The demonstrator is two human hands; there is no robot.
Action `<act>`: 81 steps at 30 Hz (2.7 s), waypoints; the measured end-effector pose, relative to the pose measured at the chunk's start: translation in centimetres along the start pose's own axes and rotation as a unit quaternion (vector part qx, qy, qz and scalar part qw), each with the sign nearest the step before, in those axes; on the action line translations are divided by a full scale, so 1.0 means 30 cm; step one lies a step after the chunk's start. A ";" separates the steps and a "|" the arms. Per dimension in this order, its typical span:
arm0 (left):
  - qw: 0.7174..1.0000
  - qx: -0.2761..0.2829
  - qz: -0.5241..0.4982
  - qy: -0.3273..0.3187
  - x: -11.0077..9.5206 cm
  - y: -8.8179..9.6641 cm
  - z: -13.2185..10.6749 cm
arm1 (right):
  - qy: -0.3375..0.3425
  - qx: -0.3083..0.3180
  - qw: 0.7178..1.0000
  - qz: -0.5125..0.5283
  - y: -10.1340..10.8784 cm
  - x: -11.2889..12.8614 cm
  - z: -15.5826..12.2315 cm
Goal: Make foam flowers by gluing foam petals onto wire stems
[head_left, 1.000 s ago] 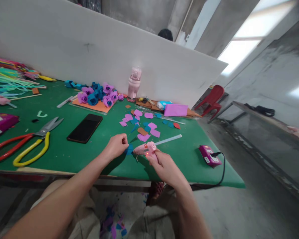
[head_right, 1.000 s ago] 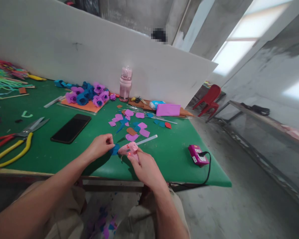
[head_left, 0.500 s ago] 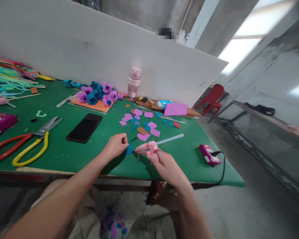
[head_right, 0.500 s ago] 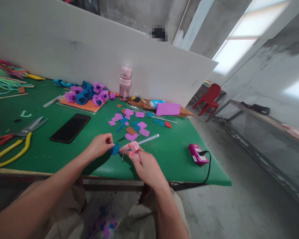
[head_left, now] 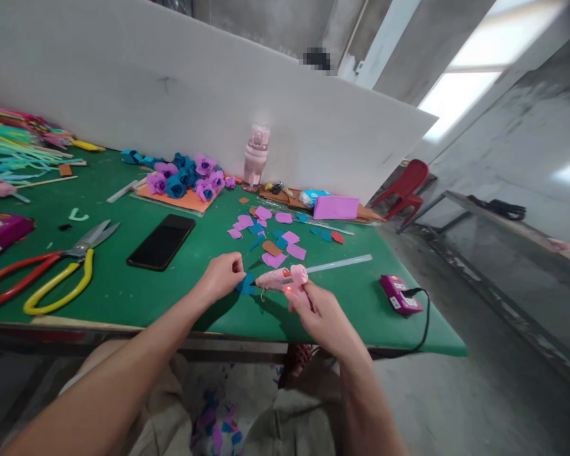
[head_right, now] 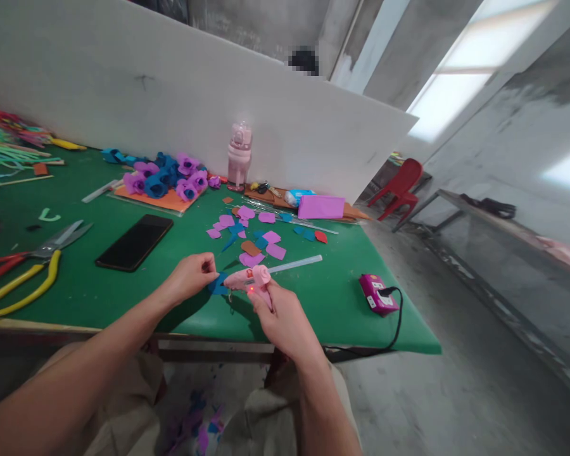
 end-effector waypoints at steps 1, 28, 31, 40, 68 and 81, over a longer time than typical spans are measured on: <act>1.000 0.001 -0.001 0.001 0.001 -0.001 0.000 | 0.006 0.005 1.000 0.003 -0.009 0.007 0.000; 1.000 0.002 -0.001 0.009 -0.003 0.002 -0.002 | 0.038 0.021 0.999 -0.030 -0.086 0.037 0.002; 1.000 0.002 0.002 0.007 -0.004 0.002 -0.002 | 0.035 0.026 0.999 -0.019 -0.090 0.037 0.002; 1.000 0.000 0.003 -0.001 -0.005 0.000 -0.002 | 0.033 0.031 0.999 0.008 -0.102 0.041 0.004; 0.841 0.123 -0.510 0.133 -0.094 0.094 -0.036 | -0.310 -0.191 0.931 0.013 0.208 -0.607 0.037; 0.928 0.087 -0.358 0.058 -0.232 0.108 -0.004 | -0.074 -0.033 0.955 0.284 -0.020 0.035 0.180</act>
Point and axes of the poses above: each hand's wrist, its own z-axis towards the middle knuckle, its own y-axis out of the back of the hand, x = y × z, the point moved 7 cm from there along z, towards the middle knuckle, and after that the axes turned 12 degrees about -x, right-handed, at the moved point
